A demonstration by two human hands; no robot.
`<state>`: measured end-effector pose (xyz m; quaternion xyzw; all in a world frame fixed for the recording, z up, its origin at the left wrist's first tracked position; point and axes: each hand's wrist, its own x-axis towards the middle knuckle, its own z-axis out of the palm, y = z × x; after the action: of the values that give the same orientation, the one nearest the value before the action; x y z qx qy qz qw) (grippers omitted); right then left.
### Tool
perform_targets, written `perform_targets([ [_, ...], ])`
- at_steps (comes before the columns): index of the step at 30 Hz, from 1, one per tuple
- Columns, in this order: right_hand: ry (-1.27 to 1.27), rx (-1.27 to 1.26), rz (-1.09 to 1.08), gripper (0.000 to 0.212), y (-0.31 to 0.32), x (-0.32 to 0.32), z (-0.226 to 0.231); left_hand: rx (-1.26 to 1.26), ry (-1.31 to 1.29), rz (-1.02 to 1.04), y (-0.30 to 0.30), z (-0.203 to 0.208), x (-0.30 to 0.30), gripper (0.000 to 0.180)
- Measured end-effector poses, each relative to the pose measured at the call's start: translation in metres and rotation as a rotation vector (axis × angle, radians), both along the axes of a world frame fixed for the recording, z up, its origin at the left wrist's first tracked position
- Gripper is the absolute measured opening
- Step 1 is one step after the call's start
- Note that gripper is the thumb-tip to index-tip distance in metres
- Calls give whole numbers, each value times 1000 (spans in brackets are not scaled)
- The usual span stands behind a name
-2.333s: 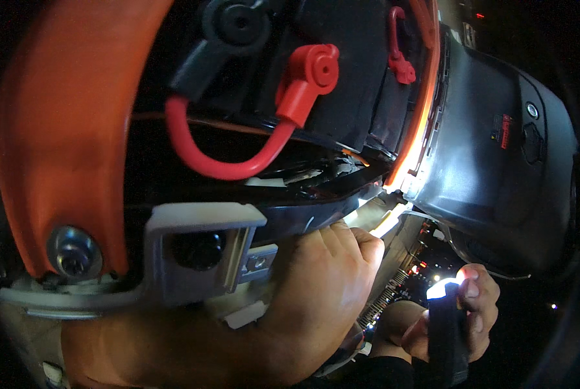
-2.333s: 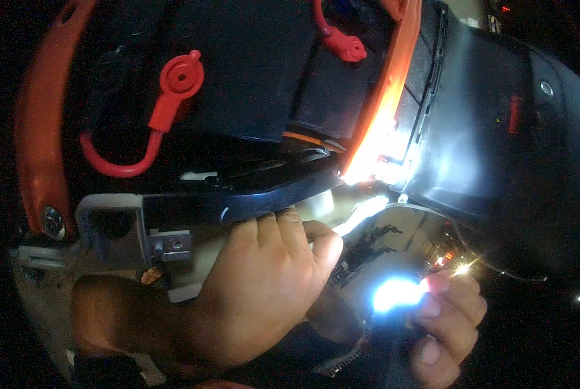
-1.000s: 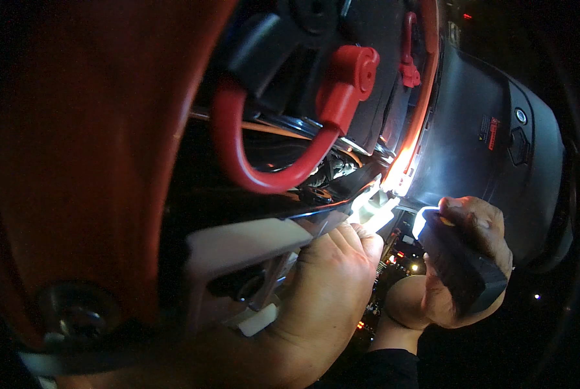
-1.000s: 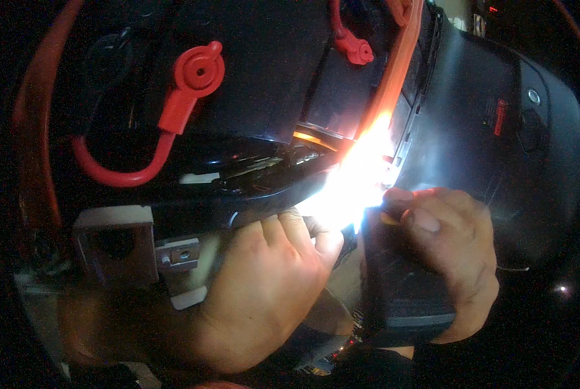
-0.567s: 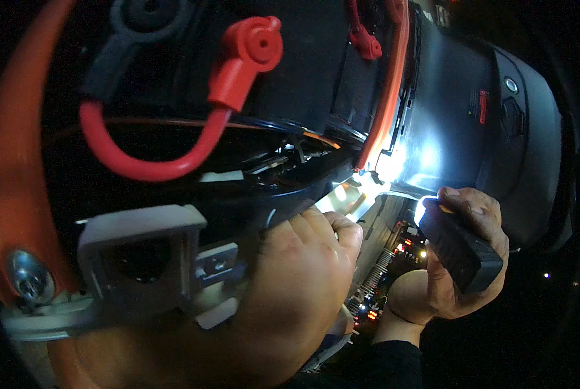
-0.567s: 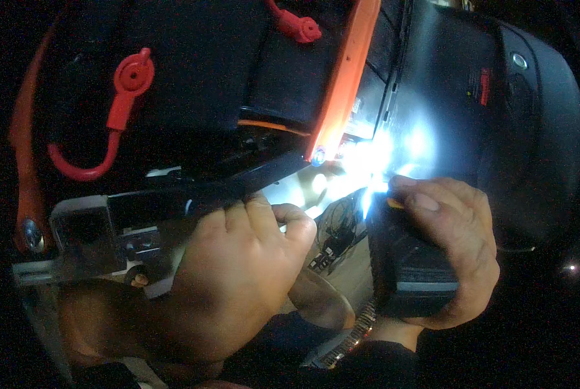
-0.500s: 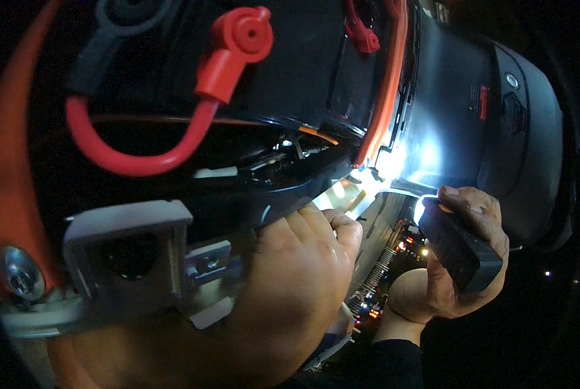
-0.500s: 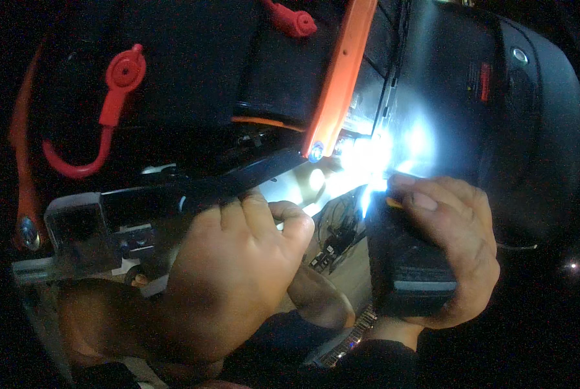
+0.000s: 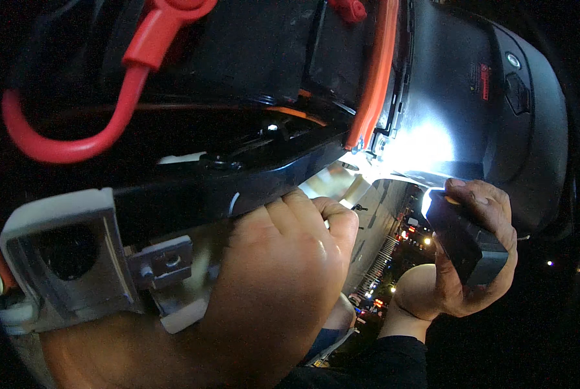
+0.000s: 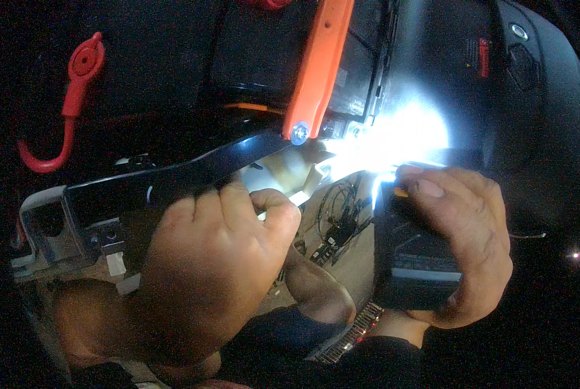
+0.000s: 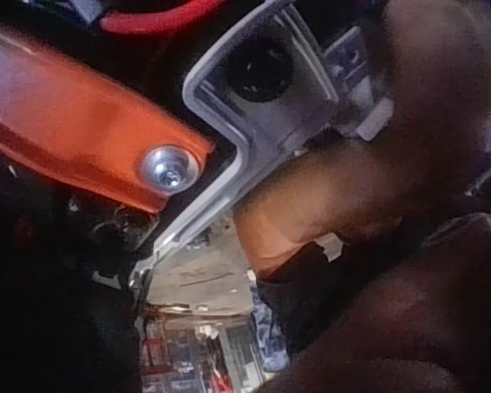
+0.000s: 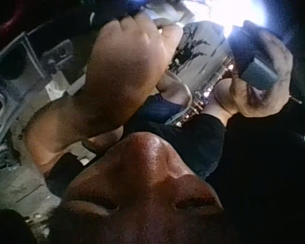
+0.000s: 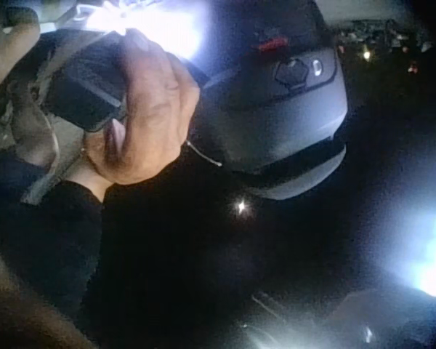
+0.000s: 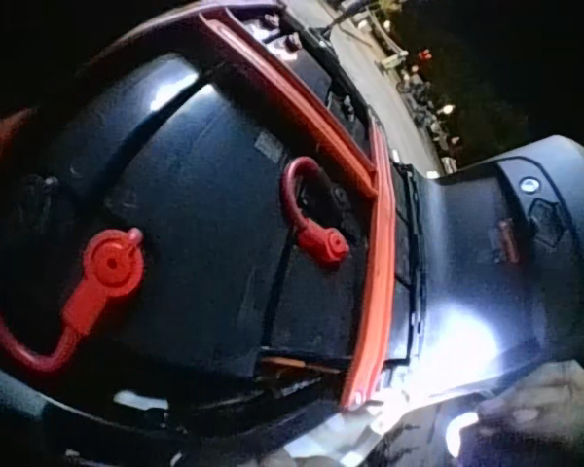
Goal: The person works on the undercarriage of a vehicle, using a flashlight to inspect the area and a power drill to remove and install screws. They handle a metal bracket and align it with the vehicle's frame.
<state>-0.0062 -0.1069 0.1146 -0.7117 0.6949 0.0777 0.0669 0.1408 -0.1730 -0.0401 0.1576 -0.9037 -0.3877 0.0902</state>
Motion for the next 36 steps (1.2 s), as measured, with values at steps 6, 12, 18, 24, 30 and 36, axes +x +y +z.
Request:
perform_targets([
  [6,49,-13,-86,47,6,10,0,-55,-48,-58,0,-1,8,15],
  [12,16,33,10,50,0,9,8,-43,4,8,1,-7,3,15],
  [18,185,174,-36,47,-3,17,14,-39,28,6,0,-8,8,17],
  [24,88,49,88,45,2,17,9,-149,76,196,15,-16,1,18],
  [30,15,-194,4,37,28,6,-5,-256,28,134,9,-8,1,16],
  [36,107,-246,74,34,41,-1,2,-304,-109,-34,0,8,6,11],
])
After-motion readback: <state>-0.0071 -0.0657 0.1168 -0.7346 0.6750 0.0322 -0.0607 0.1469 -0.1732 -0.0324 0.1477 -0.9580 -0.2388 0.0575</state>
